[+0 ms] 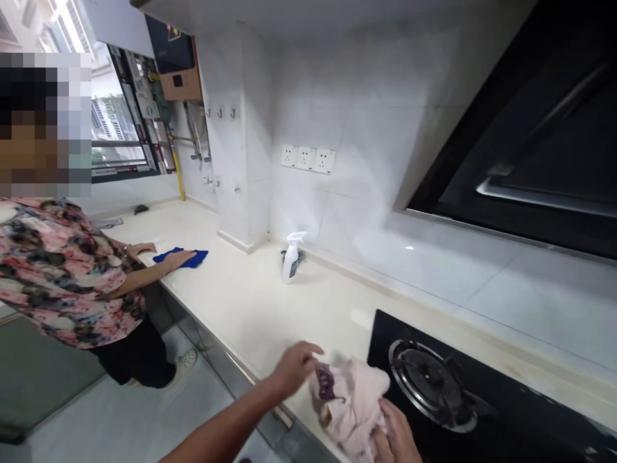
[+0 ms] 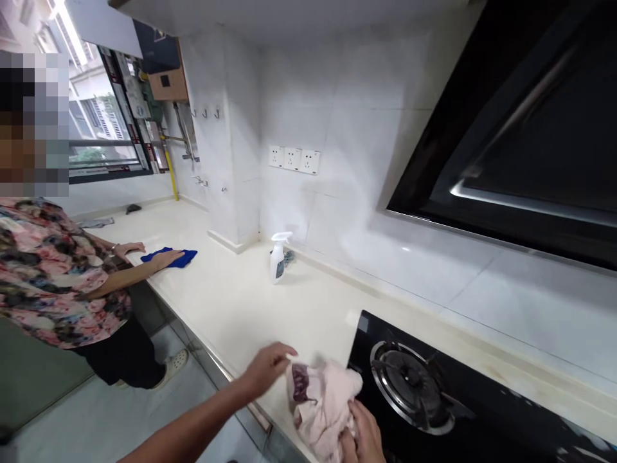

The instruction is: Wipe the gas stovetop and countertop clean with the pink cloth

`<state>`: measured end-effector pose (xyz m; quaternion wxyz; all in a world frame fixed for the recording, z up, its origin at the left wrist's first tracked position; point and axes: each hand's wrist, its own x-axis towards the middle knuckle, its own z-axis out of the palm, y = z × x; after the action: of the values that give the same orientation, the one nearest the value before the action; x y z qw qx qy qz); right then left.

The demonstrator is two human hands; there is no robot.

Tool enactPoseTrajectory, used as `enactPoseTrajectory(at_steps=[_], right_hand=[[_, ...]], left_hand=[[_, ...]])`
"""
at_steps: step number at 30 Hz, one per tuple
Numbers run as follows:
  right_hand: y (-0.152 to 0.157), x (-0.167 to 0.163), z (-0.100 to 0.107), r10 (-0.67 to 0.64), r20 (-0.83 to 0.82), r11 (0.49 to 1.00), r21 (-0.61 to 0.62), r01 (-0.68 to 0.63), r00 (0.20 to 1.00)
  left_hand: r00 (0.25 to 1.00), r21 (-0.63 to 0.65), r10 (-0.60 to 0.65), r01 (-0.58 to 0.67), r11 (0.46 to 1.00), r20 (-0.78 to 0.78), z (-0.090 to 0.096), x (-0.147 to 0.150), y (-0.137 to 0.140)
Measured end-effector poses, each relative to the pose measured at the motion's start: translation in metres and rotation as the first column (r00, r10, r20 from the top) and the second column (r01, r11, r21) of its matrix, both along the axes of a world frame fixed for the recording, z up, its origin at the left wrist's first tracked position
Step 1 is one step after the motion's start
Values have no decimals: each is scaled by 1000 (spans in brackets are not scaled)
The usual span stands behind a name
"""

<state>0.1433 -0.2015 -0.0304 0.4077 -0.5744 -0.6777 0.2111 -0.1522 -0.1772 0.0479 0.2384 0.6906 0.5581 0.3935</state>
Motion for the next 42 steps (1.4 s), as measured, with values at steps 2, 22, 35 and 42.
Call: enactPoseTrajectory(at_steps=[2, 22, 35, 42], right_hand=[[20, -8, -15, -54, 143, 998, 21, 51, 988], [23, -129, -16, -189, 673, 978, 61, 201, 715], [55, -73, 42, -297, 404, 955, 124, 270, 865], [63, -45, 6, -314, 608, 936, 69, 345, 729]], left_hand=[[993, 0, 110, -110, 994, -33, -6, -50, 10], [819, 268, 70, 104, 958, -570, -97, -148, 60], [795, 270, 74, 115, 956, -602, -93, -151, 72], [758, 248, 75, 118, 961, -648, -92, -151, 75]])
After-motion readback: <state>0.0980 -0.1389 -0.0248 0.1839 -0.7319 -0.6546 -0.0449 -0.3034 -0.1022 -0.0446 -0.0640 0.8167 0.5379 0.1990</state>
